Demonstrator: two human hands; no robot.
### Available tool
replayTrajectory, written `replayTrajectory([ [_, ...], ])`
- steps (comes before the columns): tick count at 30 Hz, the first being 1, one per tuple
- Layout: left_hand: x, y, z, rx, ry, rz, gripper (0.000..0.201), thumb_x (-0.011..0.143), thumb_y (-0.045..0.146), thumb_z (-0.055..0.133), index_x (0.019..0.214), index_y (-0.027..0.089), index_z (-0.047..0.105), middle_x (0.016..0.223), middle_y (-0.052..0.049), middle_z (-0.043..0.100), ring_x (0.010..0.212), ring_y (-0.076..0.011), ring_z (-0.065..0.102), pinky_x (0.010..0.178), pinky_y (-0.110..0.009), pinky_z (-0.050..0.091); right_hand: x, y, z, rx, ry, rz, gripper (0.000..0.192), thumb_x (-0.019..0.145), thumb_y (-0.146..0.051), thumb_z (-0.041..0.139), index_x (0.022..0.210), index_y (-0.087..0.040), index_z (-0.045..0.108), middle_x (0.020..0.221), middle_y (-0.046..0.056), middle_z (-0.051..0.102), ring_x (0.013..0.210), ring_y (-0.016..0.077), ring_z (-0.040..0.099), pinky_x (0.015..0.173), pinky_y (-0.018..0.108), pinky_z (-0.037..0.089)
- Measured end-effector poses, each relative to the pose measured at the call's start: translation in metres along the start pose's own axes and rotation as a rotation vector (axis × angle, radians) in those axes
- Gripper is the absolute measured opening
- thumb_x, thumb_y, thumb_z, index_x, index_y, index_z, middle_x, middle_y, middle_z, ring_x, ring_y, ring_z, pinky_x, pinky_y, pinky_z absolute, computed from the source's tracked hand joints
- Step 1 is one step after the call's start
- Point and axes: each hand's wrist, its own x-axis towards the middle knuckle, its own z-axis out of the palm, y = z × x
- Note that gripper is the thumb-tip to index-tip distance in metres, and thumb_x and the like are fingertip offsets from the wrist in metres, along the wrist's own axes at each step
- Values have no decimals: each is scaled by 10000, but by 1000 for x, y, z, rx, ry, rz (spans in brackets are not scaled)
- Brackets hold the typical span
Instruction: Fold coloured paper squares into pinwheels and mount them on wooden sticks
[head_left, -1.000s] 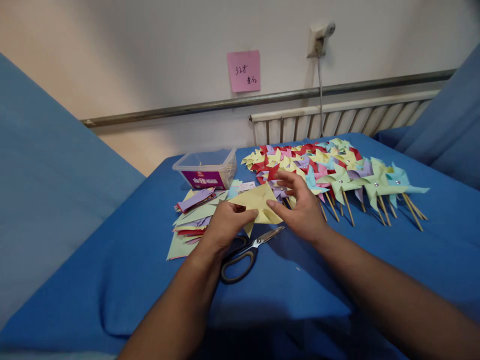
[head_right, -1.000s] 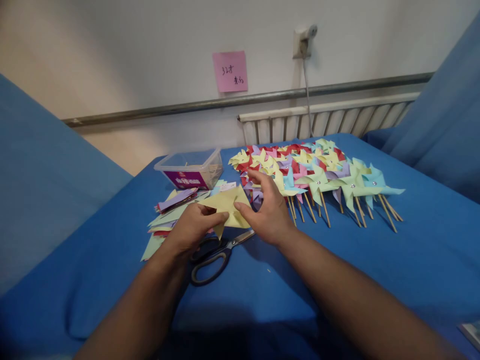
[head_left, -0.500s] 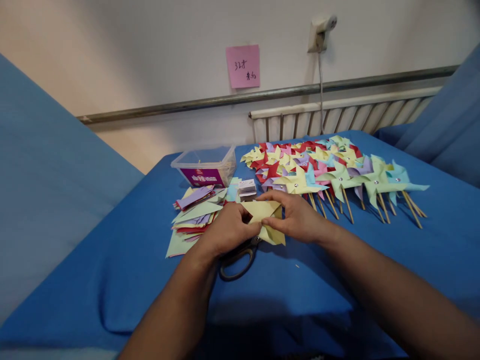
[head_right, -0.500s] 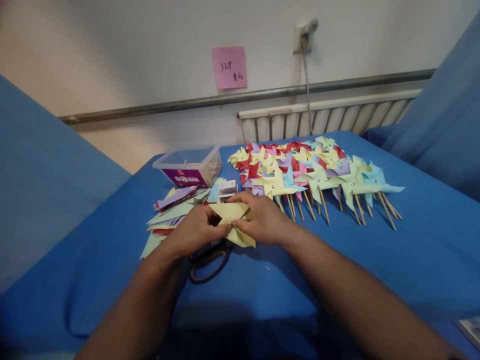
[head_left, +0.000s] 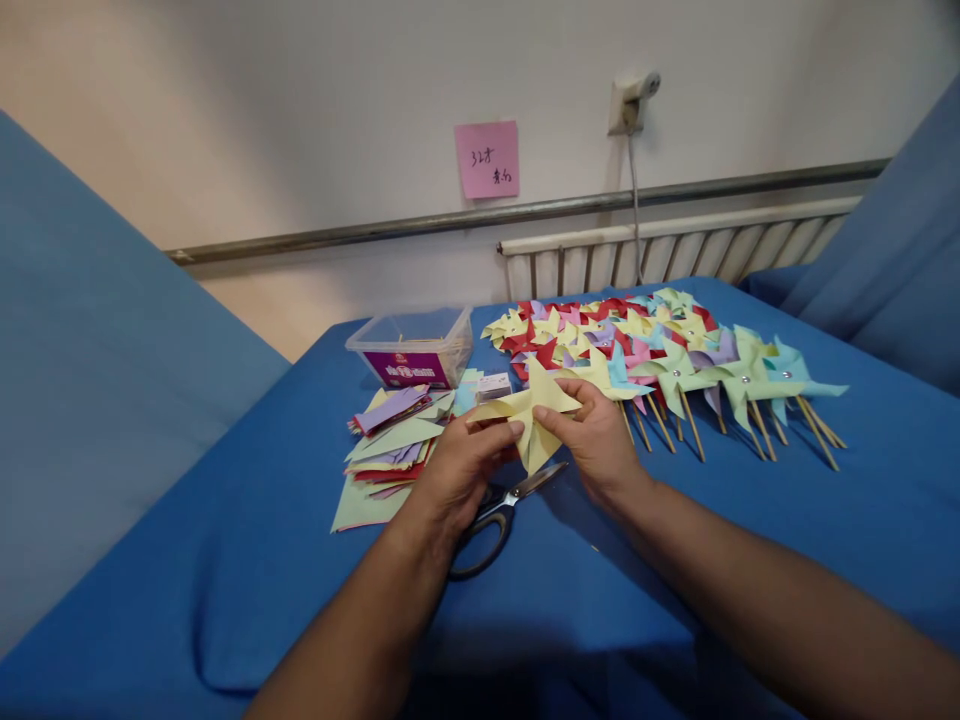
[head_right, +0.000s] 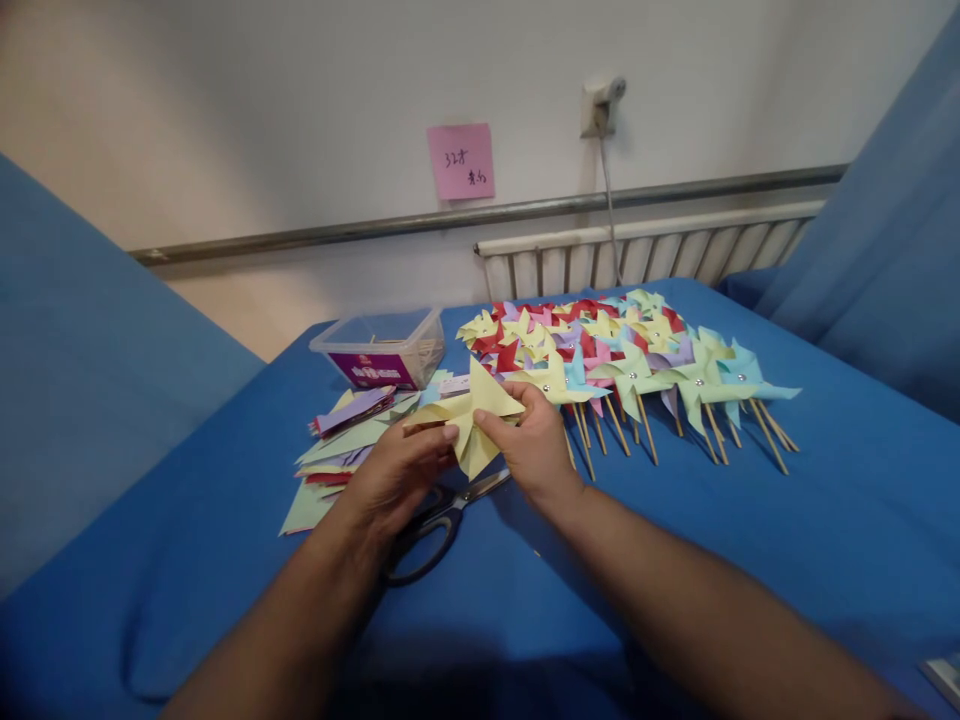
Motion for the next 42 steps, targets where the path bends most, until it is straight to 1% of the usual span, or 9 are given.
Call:
replayTrajectory([
  [2,0,-3,2,-54,-30,-27,420,583,247,858,970,127,748,902,-91,756,801,-205,685,757,-295,516,-1,0,1,31,19,0,521,613,-343,839,1052,-202,596,878,21,757,698,198,715,677,345,591],
  [6,3,-9,3,-115,-19,-33,437,602,224,850,1012,109,754,965,-114,766,836,-213,700,809,-303,522,-2,1,2,-10,44,-5,513,611,-323,835,1048,-193,599,826,13,751,673,189,706,647,321,579],
  [17,5,-10,2,-110,42,-43,409,603,226,848,974,80,761,890,-126,774,768,-208,706,747,-287,530,1,9,-1,-132,49,-54,495,625,-350,824,1042,-202,602,827,15,743,682,193,700,630,317,569],
  [20,5,-10,2,-90,47,-50,396,604,225,851,963,82,764,857,-120,773,746,-204,703,729,-283,530,1,9,-1,-135,42,-61,486,631,-345,818,1042,-204,601,843,19,745,696,197,704,632,319,574],
  [24,4,-9,3,-83,58,-30,379,594,213,859,939,86,766,845,-109,772,694,-177,687,708,-266,531,0,6,-1,-98,14,-28,481,653,-363,806,1056,-206,595,841,11,743,674,193,704,628,325,582],
  [27,4,-8,3,-81,61,-30,374,583,212,864,924,93,768,845,-103,772,698,-179,688,709,-269,534,-1,4,-3,-83,-28,-16,492,674,-363,800,1091,-212,586,884,19,744,702,196,709,672,351,595],
  [33,7,-10,-1,-34,68,-28,331,608,256,856,872,73,776,796,-120,762,649,-175,664,681,-277,523,0,7,-6,-101,-132,-38,505,671,-318,798,1116,-225,578,982,32,738,904,228,718,835,397,585],
  [38,9,-12,-4,-42,31,-17,336,632,252,848,915,85,778,825,-115,764,659,-170,661,701,-284,525,2,8,-7,-147,-122,-35,502,666,-305,789,1111,-222,572,1002,36,735,905,229,714,837,405,582],
  [42,8,-12,-4,-38,29,-27,316,621,254,859,876,87,775,804,-111,760,676,-179,668,696,-285,526,3,8,-7,-155,-112,-41,499,673,-296,775,1119,-218,565,1008,35,733,902,226,710,839,408,578],
])
